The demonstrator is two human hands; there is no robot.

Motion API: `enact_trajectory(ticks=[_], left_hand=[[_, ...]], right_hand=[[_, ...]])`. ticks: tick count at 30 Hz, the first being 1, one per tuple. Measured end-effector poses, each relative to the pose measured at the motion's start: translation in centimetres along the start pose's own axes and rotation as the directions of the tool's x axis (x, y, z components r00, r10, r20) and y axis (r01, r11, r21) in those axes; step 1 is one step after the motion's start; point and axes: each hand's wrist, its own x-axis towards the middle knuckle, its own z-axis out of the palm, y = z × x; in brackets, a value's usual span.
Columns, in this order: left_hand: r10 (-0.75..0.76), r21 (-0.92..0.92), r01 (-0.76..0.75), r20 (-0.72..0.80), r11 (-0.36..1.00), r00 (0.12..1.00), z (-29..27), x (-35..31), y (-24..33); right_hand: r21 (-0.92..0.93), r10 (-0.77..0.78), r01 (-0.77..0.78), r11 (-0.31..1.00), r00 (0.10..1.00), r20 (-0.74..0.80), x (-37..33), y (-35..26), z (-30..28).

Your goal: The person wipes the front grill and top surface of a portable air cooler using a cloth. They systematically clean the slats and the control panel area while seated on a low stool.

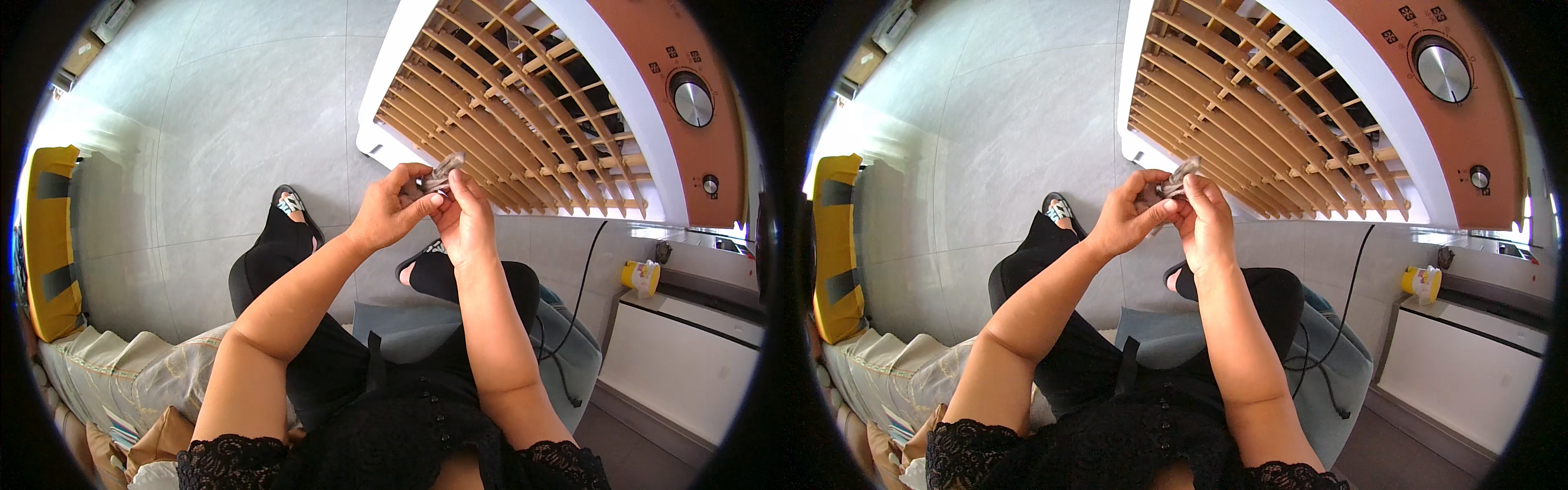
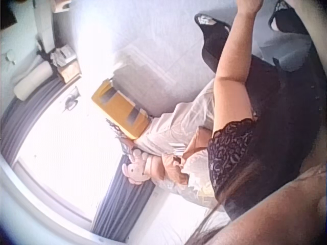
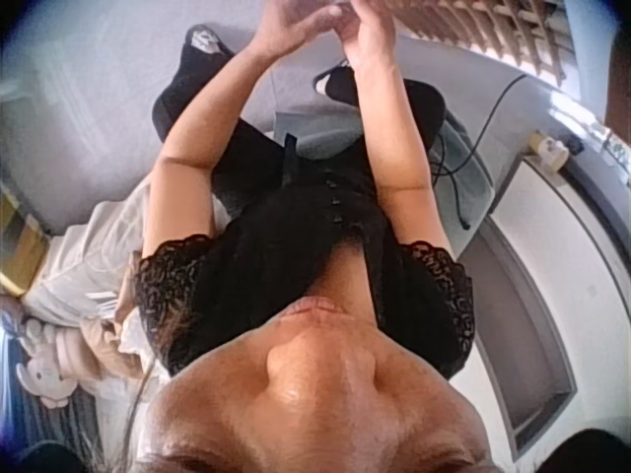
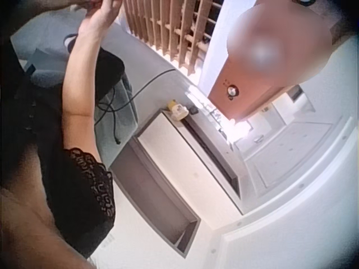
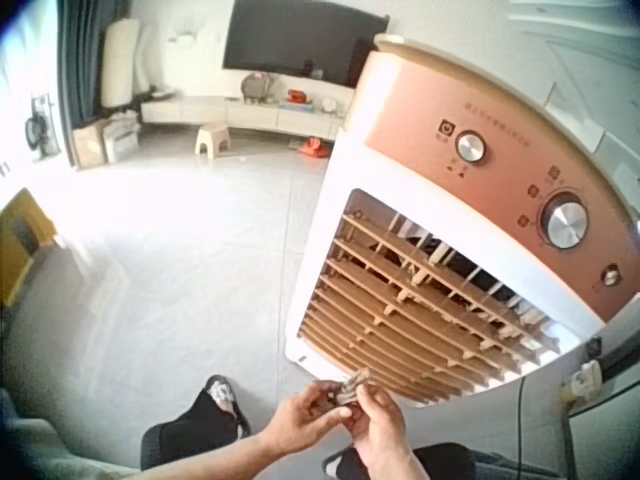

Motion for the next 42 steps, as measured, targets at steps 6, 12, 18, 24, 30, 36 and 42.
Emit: enact_trajectory(ticks=[6,12,18,24,30,36,42], left_hand=[[0.017,0.154,0.005,-0.142,0.988,0.990,0.4,1.1,-0.5],[0.283,0.510,-0.084,-0.326,0.856,0.902,-0.3,6.2,-1.3],[0.473,0.790,-0.152,-0.191,0.594,0.860,0.7,8.1,-1.3],[0.181,0.843,-0.081,-0.019,0.531,0.983,0.9,9.6,-1.7],[0.107,0.899,-0.055,0.010,0.434,0.994,0.3,9.9,-0.8],[0.364,0.838,-0.076,-0.152,0.540,0.919,-1.5,8.9,-1.4],[0.449,0.797,-0.156,-0.156,0.583,0.880,0.6,10.0,-3.1]], right_hand=[[-0.213,-0.048,0.030,0.977,0.996,-0.081,2.1,0.1,0.0],[-0.189,-0.020,-0.034,0.981,0.961,-0.275,5.1,0.1,1.8],[-0.255,-0.012,-0.061,0.965,0.960,-0.278,4.8,0.8,-0.5],[-0.280,-0.024,-0.072,0.957,0.945,-0.326,4.2,1.1,-3.7],[-0.278,0.037,-0.116,0.953,0.961,-0.274,3.7,2.2,-4.9],[-0.298,0.038,-0.154,0.942,0.933,-0.359,2.8,1.3,-5.9],[-0.310,0.057,-0.164,0.937,0.944,-0.326,2.2,2.0,-5.1]])
